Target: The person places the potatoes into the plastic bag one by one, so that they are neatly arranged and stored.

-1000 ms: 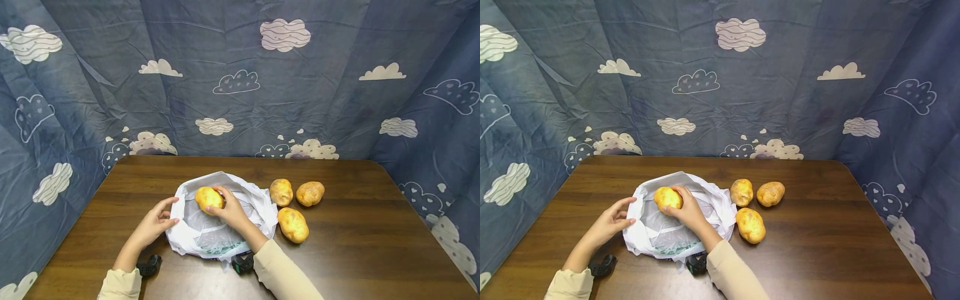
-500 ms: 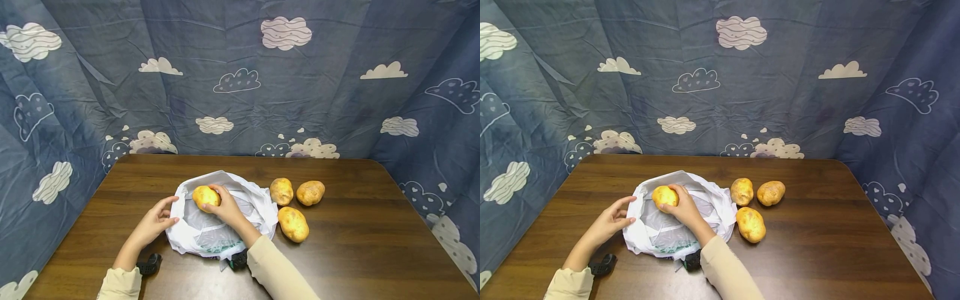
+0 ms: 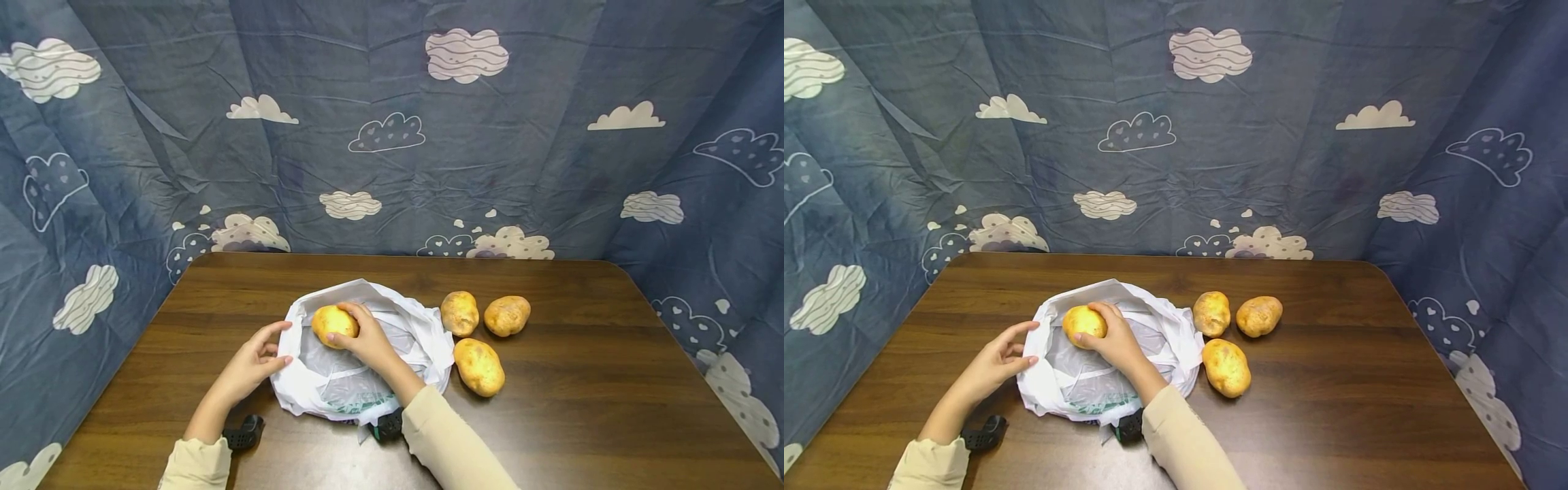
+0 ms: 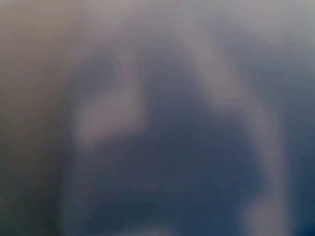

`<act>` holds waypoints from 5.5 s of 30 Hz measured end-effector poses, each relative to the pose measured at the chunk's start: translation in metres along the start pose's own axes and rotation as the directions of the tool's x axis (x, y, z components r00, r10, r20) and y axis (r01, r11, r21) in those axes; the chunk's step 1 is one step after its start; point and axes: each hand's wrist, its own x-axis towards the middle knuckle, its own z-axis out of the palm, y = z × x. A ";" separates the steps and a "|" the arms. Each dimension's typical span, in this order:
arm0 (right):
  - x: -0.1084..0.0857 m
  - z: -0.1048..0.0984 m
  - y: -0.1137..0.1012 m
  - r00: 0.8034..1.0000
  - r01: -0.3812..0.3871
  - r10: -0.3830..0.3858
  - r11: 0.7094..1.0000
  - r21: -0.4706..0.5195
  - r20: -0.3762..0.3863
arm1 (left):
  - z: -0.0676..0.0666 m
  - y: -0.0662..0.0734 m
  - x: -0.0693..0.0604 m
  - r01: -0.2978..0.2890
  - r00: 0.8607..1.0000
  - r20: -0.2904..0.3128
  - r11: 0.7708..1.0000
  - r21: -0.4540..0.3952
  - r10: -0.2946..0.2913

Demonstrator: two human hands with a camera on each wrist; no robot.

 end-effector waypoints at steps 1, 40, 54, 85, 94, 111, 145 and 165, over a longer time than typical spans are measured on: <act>0.000 0.000 0.000 1.000 -0.001 0.001 1.000 0.009 -0.001 | 0.000 0.000 0.000 0.000 1.000 0.000 1.000 0.002 0.000; -0.035 -0.054 -0.079 0.962 0.252 -0.250 0.968 0.005 -0.111 | -0.001 0.001 0.001 0.004 1.000 0.003 1.000 0.012 -0.004; -0.050 -0.071 -0.079 0.932 0.326 -0.332 0.943 -0.065 -0.144 | -0.001 -0.001 0.000 0.006 1.000 -0.002 1.000 0.001 -0.006; -0.077 -0.102 -0.061 0.898 0.340 -0.373 0.925 -0.168 -0.234 | -0.004 -0.032 0.004 0.006 1.000 -0.010 1.000 0.020 -0.006; -0.084 -0.109 -0.060 0.925 0.276 -0.307 0.948 -0.162 -0.225 | -0.004 -0.032 0.004 0.021 1.000 -0.011 1.000 0.022 -0.020; -0.101 -0.132 -0.050 0.901 0.289 -0.356 0.919 -0.269 -0.250 | -0.005 -0.031 0.004 0.037 0.999 -0.011 0.999 0.021 -0.037; -0.135 -0.169 -0.018 0.907 0.209 -0.319 0.907 -0.365 -0.273 | -0.003 -0.023 0.003 0.041 0.999 0.005 0.999 -0.009 -0.041; -0.145 -0.171 0.002 0.948 0.112 -0.197 0.942 -0.318 -0.250 | -0.003 -0.026 0.003 0.020 1.000 0.002 1.000 0.001 -0.020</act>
